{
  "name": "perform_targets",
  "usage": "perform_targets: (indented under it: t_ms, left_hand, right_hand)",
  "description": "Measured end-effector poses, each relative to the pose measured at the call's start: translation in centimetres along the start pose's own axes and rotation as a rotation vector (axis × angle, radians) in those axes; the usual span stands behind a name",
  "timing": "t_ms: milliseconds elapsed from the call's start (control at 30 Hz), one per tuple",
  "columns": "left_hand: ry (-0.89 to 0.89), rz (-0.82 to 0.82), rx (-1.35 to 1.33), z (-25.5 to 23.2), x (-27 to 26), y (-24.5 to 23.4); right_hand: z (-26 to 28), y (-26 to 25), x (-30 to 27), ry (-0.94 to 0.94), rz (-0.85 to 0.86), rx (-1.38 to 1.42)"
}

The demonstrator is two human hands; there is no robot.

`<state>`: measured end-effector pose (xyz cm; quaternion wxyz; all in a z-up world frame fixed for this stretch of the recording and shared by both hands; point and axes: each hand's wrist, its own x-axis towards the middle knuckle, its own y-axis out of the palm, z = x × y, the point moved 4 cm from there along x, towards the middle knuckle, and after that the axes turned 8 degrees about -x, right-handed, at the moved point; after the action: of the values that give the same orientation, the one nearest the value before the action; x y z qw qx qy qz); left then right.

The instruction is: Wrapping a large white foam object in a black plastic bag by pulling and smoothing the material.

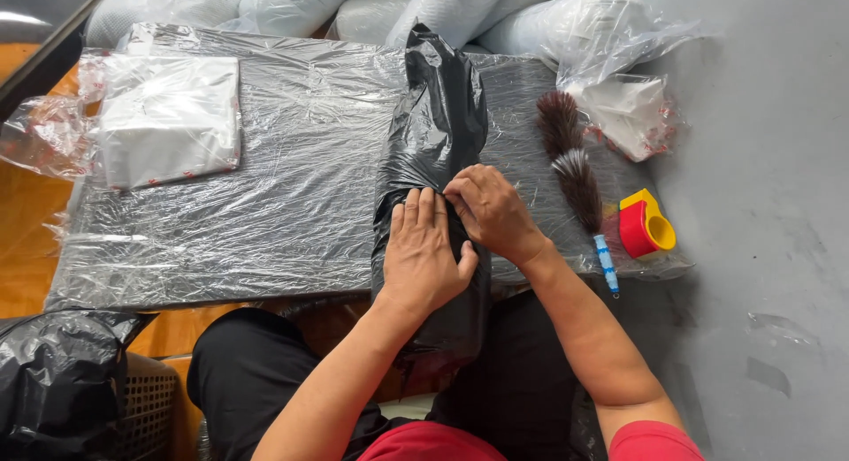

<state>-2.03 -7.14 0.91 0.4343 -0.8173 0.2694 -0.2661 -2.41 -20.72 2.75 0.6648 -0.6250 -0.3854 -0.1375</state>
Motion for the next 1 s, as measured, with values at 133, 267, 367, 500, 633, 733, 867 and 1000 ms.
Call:
perform_targets:
  t_ms: [133,267,367,500,633,733,867,1000]
  left_hand:
    - [0.025,-0.093,-0.080,0.1,-0.4,0.2]
    - [0.111,-0.320,-0.205,0.0,-1.3,-0.4]
    - [0.087,-0.407,-0.099,0.2,-2.0,-0.3]
    - [0.033,-0.267,-0.142,0.6,-1.7,-0.5]
    - [0.007,-0.313,-0.173,1.7,-1.9,-0.4]
    - [-0.011,-0.349,-0.218,2.8,-2.0,-0.6]
    - [-0.045,-0.346,-0.296,4.3,-2.4,-0.9]
    - [-0.067,-0.302,-0.342,5.3,-2.3,-1.4]
  right_hand:
    - [0.4,-0.3,-0.6,-0.026,0.032,0.037]
    - [0.2,-0.7,-1.2,0.077,0.032,0.055]
    - [-0.3,-0.1,-2.5,0.128,0.019,0.047]
    - [0.9,-0.8,-1.8,0.063,0.031,0.032]
    - [1.0,-1.3,-1.8,0.172,-0.030,0.180]
    - [0.1,-1.3,-3.6,0.358,-0.119,0.222]
    - [-1.9,1.7,-8.4,0.773,-0.127,0.453]
    - [-2.3,3.1,-8.9,0.825,-0.139,0.482]
